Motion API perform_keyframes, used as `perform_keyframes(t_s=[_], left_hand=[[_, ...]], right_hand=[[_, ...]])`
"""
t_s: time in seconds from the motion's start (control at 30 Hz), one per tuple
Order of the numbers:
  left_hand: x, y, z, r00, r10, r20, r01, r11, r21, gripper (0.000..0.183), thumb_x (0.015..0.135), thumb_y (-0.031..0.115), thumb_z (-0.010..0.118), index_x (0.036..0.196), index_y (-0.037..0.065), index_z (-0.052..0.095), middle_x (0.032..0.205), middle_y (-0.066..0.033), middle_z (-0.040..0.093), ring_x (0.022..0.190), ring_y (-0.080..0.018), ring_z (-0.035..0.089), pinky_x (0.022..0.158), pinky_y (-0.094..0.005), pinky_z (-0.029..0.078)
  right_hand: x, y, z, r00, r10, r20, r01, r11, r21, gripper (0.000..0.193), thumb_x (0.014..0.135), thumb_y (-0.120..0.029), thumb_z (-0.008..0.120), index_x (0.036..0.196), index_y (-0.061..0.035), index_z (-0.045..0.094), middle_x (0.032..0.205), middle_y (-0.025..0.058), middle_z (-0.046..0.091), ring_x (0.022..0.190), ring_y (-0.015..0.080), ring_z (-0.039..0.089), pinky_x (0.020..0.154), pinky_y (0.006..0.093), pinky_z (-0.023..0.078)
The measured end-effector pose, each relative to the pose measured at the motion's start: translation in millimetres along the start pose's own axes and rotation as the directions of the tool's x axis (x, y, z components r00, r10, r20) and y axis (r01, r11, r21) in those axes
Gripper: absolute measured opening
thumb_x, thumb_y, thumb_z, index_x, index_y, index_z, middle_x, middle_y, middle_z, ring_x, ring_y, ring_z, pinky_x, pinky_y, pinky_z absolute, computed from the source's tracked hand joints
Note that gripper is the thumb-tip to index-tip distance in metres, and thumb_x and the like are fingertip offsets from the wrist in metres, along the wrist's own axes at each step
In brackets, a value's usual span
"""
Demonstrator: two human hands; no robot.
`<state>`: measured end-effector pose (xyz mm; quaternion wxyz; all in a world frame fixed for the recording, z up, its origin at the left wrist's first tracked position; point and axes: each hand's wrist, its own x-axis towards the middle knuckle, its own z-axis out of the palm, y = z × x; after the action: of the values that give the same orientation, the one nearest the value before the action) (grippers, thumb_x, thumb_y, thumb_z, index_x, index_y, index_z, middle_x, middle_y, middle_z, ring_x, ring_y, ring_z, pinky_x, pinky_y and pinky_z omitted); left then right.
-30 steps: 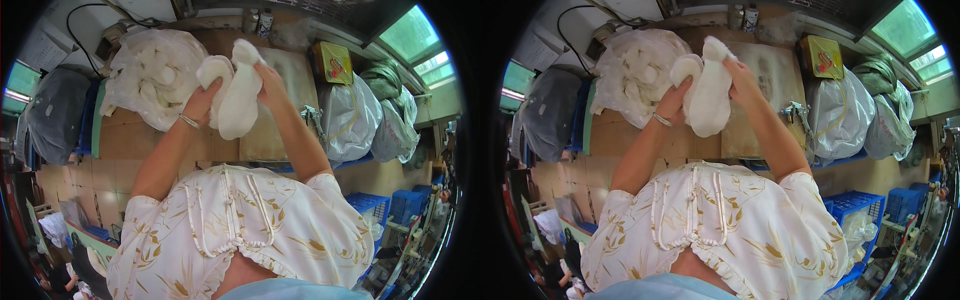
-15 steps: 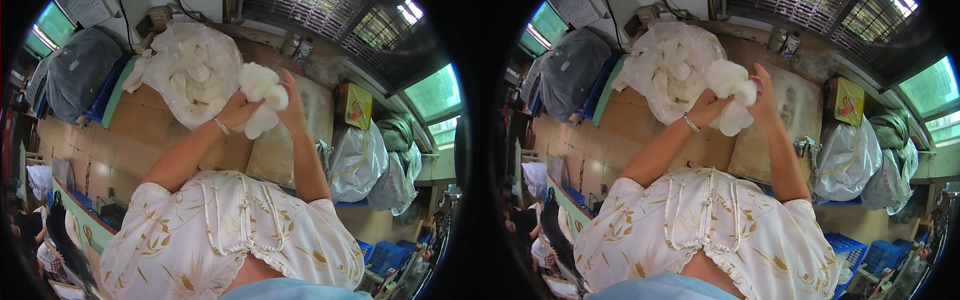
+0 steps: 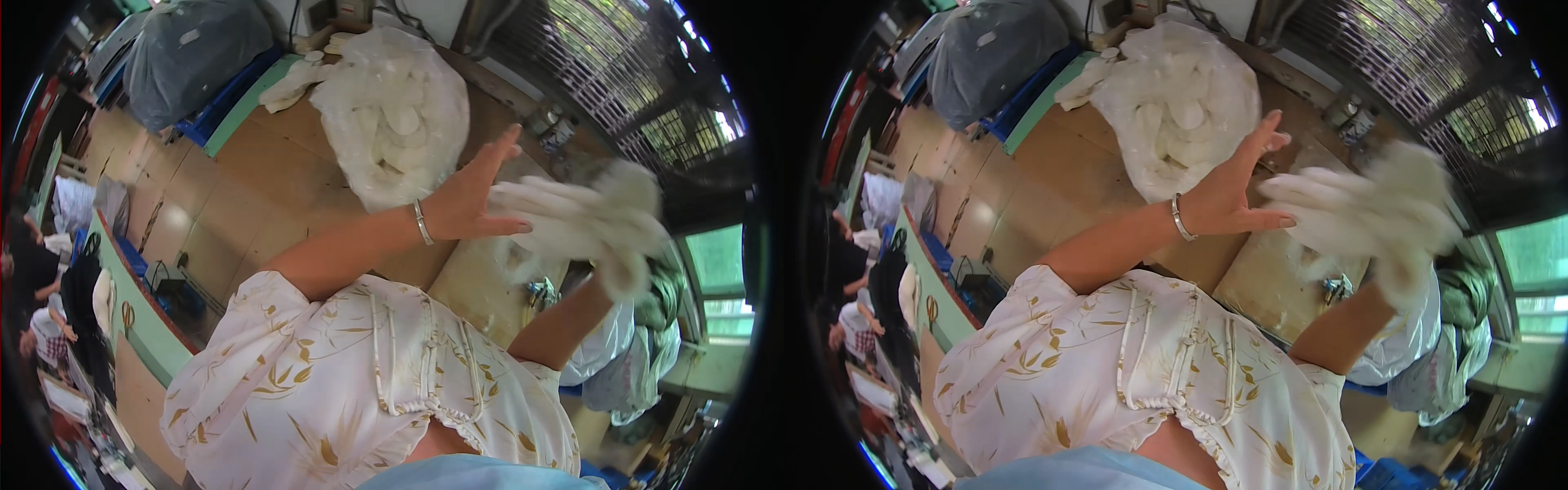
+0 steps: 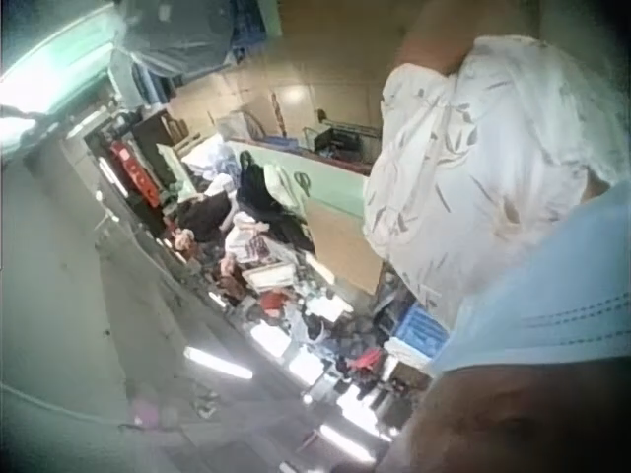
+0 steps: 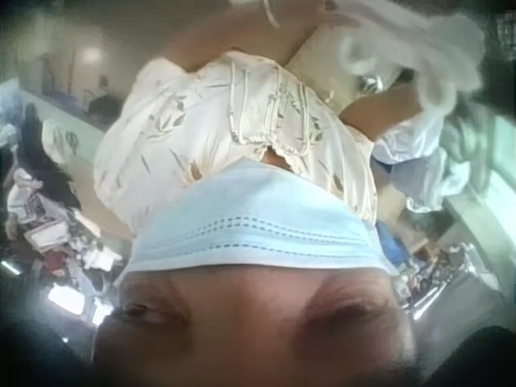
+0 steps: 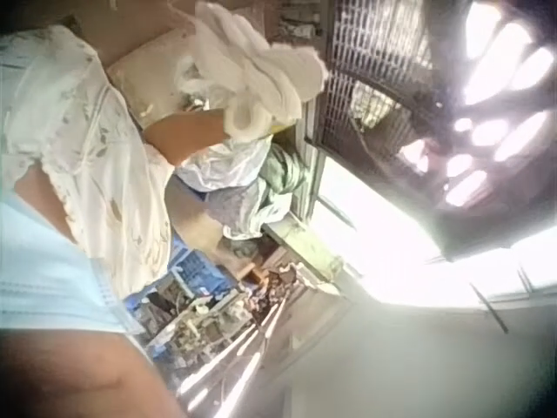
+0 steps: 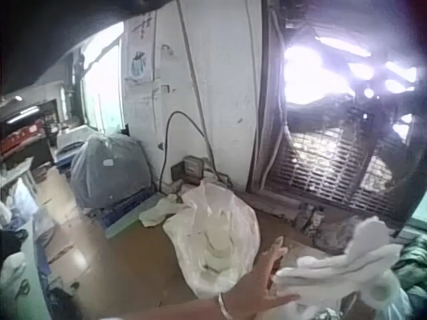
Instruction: Organizing and stacking white shoe component linings in a factory setting.
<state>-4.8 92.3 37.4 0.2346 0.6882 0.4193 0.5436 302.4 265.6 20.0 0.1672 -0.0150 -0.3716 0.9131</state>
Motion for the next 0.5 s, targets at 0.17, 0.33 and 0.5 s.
perform_keyframes(t_s=[0.17,0.33,0.5], left_hand=[[-36.1,-36.0,-50.1,0.978,-0.159,-0.135,0.153,0.987,-0.055,0.077,0.077,0.019,0.069,0.14,0.009,0.024,0.124,-0.0126,0.046,0.108,-0.0243,0.05,0.091,-0.0345,0.041],[-75.2,-81.6,-115.5,0.939,-0.259,-0.228,0.242,0.965,-0.099,0.066,0.078,0.009,0.065,0.136,0.01,0.034,0.12,-0.0087,0.05,0.103,-0.0174,0.052,0.088,-0.0313,0.042],[-144.9,-150.7,-211.1,0.813,-0.298,-0.5,0.317,0.947,-0.048,0.043,0.081,0.005,0.061,0.122,0.007,0.05,0.109,-0.0061,0.057,0.093,-0.0136,0.055,0.08,-0.0265,0.045]], right_hand=[[62.2,17.8,-1.4,0.75,-0.628,-0.207,-0.118,0.181,-0.976,0.033,0.083,-0.011,0.056,0.114,0.0011,0.054,0.11,0.0134,0.059,0.1,0.0209,0.058,0.092,0.0316,0.042],[43.1,-41.5,-117.5,0.78,-0.626,0.015,-0.468,-0.599,-0.65,0.028,0.078,-0.007,0.06,0.104,0.0024,0.061,0.101,0.0173,0.064,0.087,0.0202,0.062,0.073,0.0347,0.05],[198.2,-34.0,42.7,0.497,-0.852,-0.163,-0.466,-0.103,-0.879,0.031,0.078,-0.009,0.065,0.106,0.0012,0.061,0.103,0.0116,0.062,0.091,0.021,0.062,0.079,0.033,0.051]])
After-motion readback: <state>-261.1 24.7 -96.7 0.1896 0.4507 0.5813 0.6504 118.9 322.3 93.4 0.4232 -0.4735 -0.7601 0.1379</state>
